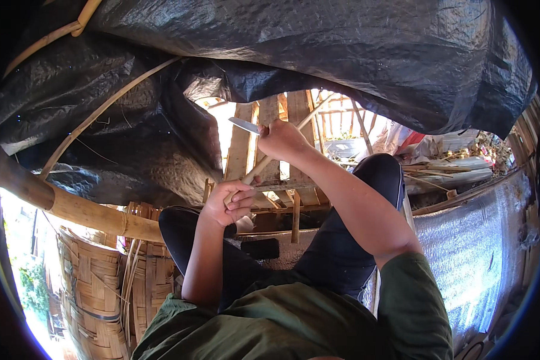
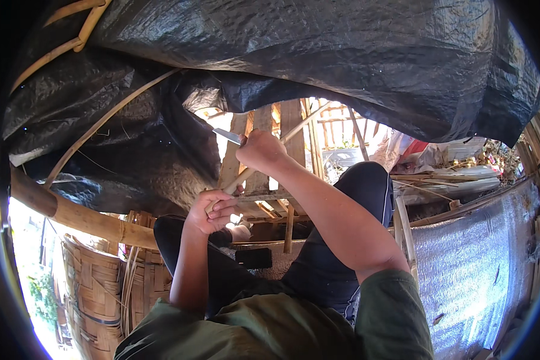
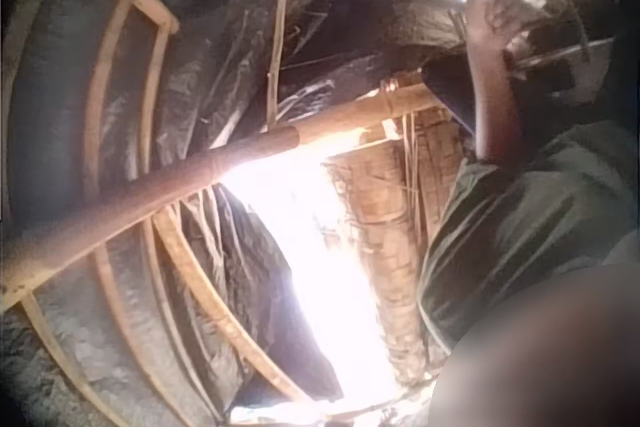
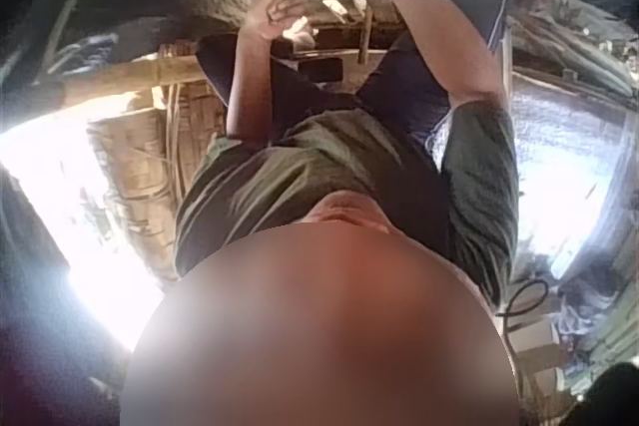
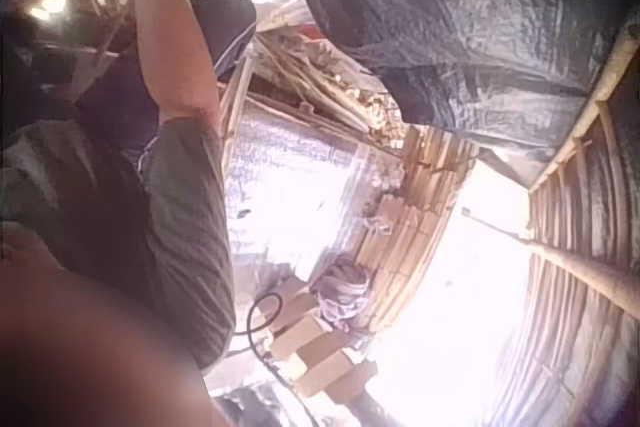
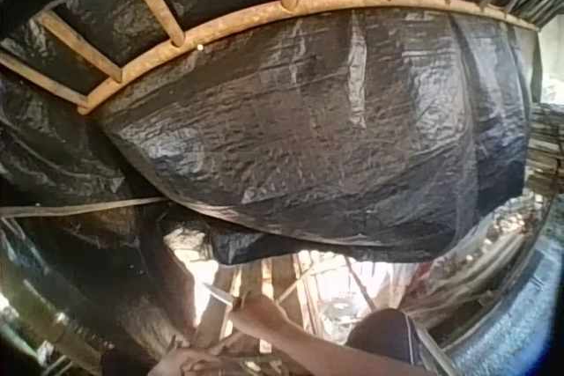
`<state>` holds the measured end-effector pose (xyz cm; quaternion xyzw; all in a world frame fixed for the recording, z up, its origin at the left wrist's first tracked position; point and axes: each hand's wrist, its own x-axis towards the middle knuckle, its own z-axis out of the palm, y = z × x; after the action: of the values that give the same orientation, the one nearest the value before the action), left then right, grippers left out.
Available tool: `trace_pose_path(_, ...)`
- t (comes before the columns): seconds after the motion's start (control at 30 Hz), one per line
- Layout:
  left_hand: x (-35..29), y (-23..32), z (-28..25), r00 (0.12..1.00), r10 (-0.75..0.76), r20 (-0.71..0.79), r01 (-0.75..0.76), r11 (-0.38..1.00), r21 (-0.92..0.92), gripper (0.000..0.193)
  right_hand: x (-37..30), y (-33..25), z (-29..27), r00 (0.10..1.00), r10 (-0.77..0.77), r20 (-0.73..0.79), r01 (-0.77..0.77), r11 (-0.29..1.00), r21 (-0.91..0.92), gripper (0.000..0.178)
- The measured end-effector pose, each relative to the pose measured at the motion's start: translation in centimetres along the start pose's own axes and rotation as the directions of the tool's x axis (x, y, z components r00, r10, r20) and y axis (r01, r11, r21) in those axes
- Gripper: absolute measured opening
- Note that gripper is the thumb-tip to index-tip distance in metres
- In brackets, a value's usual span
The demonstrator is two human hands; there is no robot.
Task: Whittling and shaving a bamboo strip using a small knife.
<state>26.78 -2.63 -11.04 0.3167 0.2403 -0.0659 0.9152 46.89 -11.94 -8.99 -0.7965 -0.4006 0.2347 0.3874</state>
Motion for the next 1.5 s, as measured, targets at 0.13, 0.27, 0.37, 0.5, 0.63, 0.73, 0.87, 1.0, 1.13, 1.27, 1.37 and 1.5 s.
trace_pose_path(0.13,0.7,1.4,0.3,0.999,0.009,0.045,-0.007,0.999,-0.038,0.029,0.1,0.3,-0.5,0.999,0.015,-0.045,-0.015,1.0,-0.008,0.043)
trace_pose_path(0.27,1.0,3.0,-0.2,1.0,-0.012,0.003,0.012,1.0,-0.026,0.036,0.2,0.4,-0.9,0.999,0.021,-0.04,-0.022,0.999,-0.03,0.043)
trace_pose_path(0.37,0.8,4.3,0.0,0.998,0.005,-0.068,-0.006,1.0,-0.007,0.034,0.0,0.3,-0.6,0.998,0.04,-0.048,-0.042,0.998,-0.043,0.043)
trace_pose_path(0.5,0.6,5.8,0.5,0.996,0.015,-0.083,-0.01,0.998,0.059,0.033,-0.1,-0.5,-0.9,0.997,0.079,-0.021,-0.08,0.996,-0.044,0.042)
trace_pose_path(0.63,-0.6,7.4,1.2,0.998,0.037,-0.059,-0.031,0.994,0.101,0.033,0.7,-0.6,-0.7,0.997,0.054,-0.049,-0.058,0.994,-0.097,0.041)
trace_pose_path(0.73,-1.9,8.8,1.1,0.996,0.074,-0.048,-0.068,0.991,0.118,0.033,1.0,-1.1,-0.6,0.998,0.054,-0.033,-0.056,0.996,-0.063,0.043)
trace_pose_path(0.87,-2.6,10.4,0.5,0.994,0.065,-0.084,-0.045,0.974,0.222,0.034,2.2,-1.2,0.0,0.996,0.009,-0.092,-0.016,0.997,-0.07,0.048)
trace_pose_path(1.0,-1.5,10.6,-1.6,0.989,0.119,-0.087,-0.074,0.913,0.401,0.031,2.7,-2.5,-0.1,0.998,0.023,-0.066,-0.026,0.998,-0.053,0.05)
trace_pose_path(1.13,-0.8,9.7,-3.7,0.987,0.13,-0.091,-0.076,0.889,0.451,0.029,3.0,-4.0,-1.0,0.989,0.111,0.099,-0.126,0.98,0.153,0.043)
trace_pose_path(1.27,-1.7,8.9,-6.5,0.995,0.084,-0.058,-0.06,0.944,0.324,0.03,5.2,-4.4,0.8,0.987,0.087,0.133,-0.07,0.99,-0.124,0.038)
trace_pose_path(1.37,-3.2,8.8,-8.3,0.998,0.043,-0.034,-0.039,0.992,0.118,0.031,6.7,-2.9,2.0,0.983,-0.056,0.176,0.097,0.967,-0.235,0.031)
trace_pose_path(1.5,-3.5,8.1,-9.8,1.0,-0.02,-0.015,0.021,0.997,0.069,0.037,8.7,-0.3,5.7,0.949,-0.112,0.294,0.15,0.983,-0.109,0.029)
